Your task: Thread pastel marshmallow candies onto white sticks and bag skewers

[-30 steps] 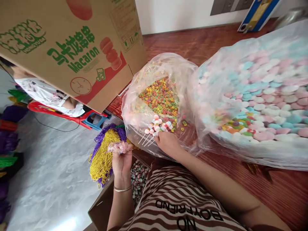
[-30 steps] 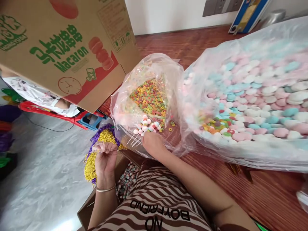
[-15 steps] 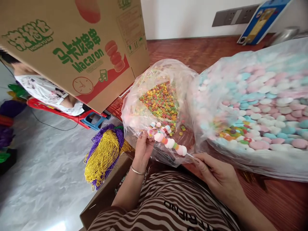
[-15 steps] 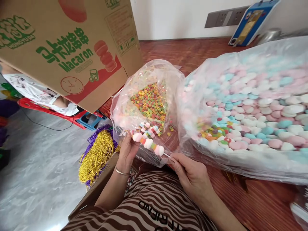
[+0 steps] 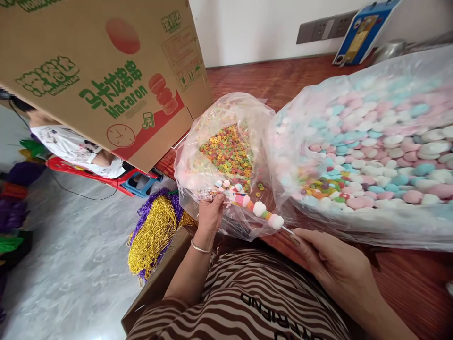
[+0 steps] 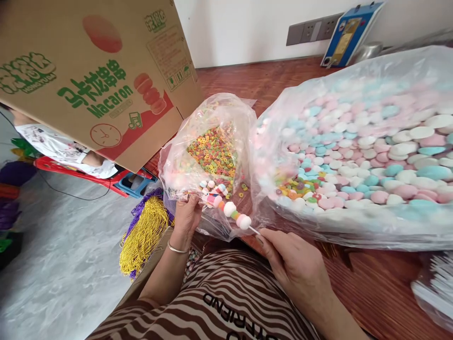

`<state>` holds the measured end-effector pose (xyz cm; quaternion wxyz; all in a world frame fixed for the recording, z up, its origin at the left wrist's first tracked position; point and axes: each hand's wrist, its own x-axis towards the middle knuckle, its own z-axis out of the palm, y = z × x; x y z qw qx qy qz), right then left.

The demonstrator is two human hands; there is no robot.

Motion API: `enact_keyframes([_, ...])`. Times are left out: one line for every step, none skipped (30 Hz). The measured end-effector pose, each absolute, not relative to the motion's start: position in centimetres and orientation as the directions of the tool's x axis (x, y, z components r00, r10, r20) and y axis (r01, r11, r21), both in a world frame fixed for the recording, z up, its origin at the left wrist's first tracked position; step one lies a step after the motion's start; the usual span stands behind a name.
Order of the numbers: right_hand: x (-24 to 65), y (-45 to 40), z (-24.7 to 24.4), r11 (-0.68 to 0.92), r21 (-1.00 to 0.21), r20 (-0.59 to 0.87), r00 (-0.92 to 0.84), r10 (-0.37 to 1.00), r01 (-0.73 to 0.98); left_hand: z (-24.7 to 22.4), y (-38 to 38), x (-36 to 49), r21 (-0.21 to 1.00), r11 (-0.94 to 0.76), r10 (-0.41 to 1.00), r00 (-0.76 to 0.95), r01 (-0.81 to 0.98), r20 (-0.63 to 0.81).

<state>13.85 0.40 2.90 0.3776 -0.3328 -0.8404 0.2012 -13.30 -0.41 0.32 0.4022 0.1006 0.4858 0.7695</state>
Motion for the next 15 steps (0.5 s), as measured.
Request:
enact_keyframes([14.0,0.3,2.9,0.699,-0.589,0.507,-0.488,0.711,0.406,0.4,-0.3,-13.2,0.837,-0.196,0.723,-0.652,-0.512,-0.229])
enact_keyframes([14.1,0.2,2.9,0.695,-0.596,0.506,-0.483,0.714,0.402,0.4,-0.3,-13.2,0.842,-0.187,0.731,-0.644,-0.507,-0.225])
enact_keyframes([14.1,0.1,2.8,0.686,-0.609,0.504,-0.474,0.722,0.398,0.5,-0.2,-13.0,0.844,-0.178,0.741,-0.633,-0.506,-0.224])
enact_keyframes([14.2,0.0,2.7,0.675,-0.624,0.499,-0.465,0.732,0.394,0.6,-0.1,-12.9,0.844,-0.168,0.751,-0.620,-0.509,-0.225])
enact_keyframes([14.3,-0.1,2.6,0.662,-0.639,0.490,-0.455,0.743,0.392,0.7,-0.1,-12.8,0.843,-0.158,0.760,-0.608,-0.514,-0.228])
enact_keyframes([14.3,-0.1,2.5,0.650,-0.653,0.484,-0.446,0.753,0.389,0.8,0.0,-12.6,0.842,-0.148,0.767,-0.598,-0.518,-0.233])
enact_keyframes([14.4,-0.2,2.3,0.639,-0.665,0.478,-0.437,0.762,0.386,0.9,0.1,-12.5,0.842,-0.139,0.772,-0.589,-0.522,-0.238])
enact_keyframes([14.5,-0.3,2.2,0.630,-0.675,0.475,-0.428,0.769,0.383,1.1,0.1,-12.3,0.841,-0.130,0.776,-0.582,-0.525,-0.243])
enact_keyframes([14.5,-0.3,2.2,0.620,-0.688,0.473,-0.416,0.777,0.378,1.2,0.1,-12.2,0.840,-0.124,0.780,-0.576,-0.528,-0.246])
enact_keyframes([14.6,-0.3,2.1,0.606,-0.704,0.465,-0.404,0.787,0.370,1.3,0.2,-12.1,0.839,-0.120,0.785,-0.567,-0.532,-0.248])
enact_keyframes([14.7,-0.4,2.2,0.584,-0.728,0.448,-0.396,0.802,0.360,1.4,0.3,-12.0,0.837,-0.116,0.793,-0.557,-0.535,-0.247])
enact_keyframes([14.7,-0.4,2.3,0.552,-0.758,0.415,-0.395,0.820,0.349,1.4,0.3,-11.9,0.836,-0.113,0.802,-0.546,-0.537,-0.242])
enact_keyframes([14.8,-0.4,2.4,0.509,-0.792,0.367,-0.403,0.838,0.337,1.4,0.4,-11.8,0.838,-0.113,0.810,-0.538,-0.535,-0.234])
enact_keyframes([14.8,-0.4,2.6,0.462,-0.825,0.313,-0.417,0.853,0.325,1.3,0.4,-11.7,0.840,-0.116,0.817,-0.532,-0.530,-0.223])
enact_keyframes([14.8,-0.5,2.7,0.415,-0.854,0.258,-0.437,0.862,0.314,1.2,0.5,-11.7,0.843,-0.121,0.823,-0.528,-0.524,-0.209])
